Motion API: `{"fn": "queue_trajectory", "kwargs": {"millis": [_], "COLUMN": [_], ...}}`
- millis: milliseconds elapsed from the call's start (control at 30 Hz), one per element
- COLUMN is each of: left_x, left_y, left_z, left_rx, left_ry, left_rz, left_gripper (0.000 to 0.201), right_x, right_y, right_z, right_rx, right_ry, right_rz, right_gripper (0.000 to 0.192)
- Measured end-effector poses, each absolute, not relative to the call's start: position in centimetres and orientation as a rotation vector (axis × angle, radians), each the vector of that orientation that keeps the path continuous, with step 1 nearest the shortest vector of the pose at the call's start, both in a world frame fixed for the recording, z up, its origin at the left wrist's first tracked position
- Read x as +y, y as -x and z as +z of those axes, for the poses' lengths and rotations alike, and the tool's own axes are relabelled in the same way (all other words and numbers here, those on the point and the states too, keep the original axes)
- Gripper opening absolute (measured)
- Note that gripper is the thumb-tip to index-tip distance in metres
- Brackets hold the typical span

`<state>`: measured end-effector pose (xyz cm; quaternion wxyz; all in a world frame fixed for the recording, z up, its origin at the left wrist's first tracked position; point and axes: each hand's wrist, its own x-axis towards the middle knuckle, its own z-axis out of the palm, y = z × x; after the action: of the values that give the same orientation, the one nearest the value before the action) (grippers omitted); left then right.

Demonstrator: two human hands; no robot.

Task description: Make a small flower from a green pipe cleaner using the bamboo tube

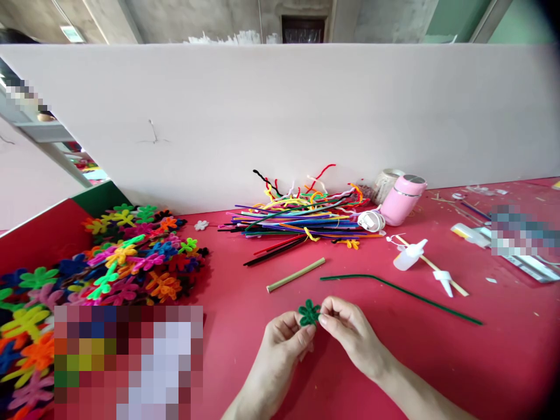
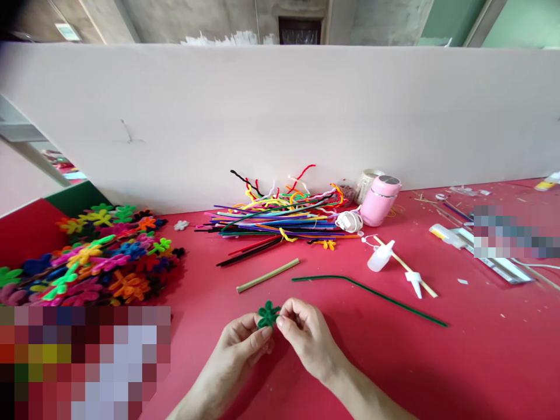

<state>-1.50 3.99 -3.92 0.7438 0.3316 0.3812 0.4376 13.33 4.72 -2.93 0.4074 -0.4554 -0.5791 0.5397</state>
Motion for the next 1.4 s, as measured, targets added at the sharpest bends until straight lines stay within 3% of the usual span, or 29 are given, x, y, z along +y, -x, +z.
{"fn": "queue_trajectory", "kwargs": {"millis": [333, 1400], "left_x": [3.96, 4.28], "left_y": [1.33, 1.79], "left_z": [-3.93, -3.33], "left_rx": [0.925, 0.942], "left_ry": [-0.82, -0.743], "left_rz": [0.917, 0.855], "left_gripper": [0.02, 0.025], "right_x": [4.88, 5.28], "right_y": [-13.32, -13.95], "right_z": [-2.2, -2.37], "right_rx": [-1.558, -1.655], "right_ry": [1.13, 1.111], "right_rz": [1.376, 1.435], "right_gripper": [0.015, 0.023]}}
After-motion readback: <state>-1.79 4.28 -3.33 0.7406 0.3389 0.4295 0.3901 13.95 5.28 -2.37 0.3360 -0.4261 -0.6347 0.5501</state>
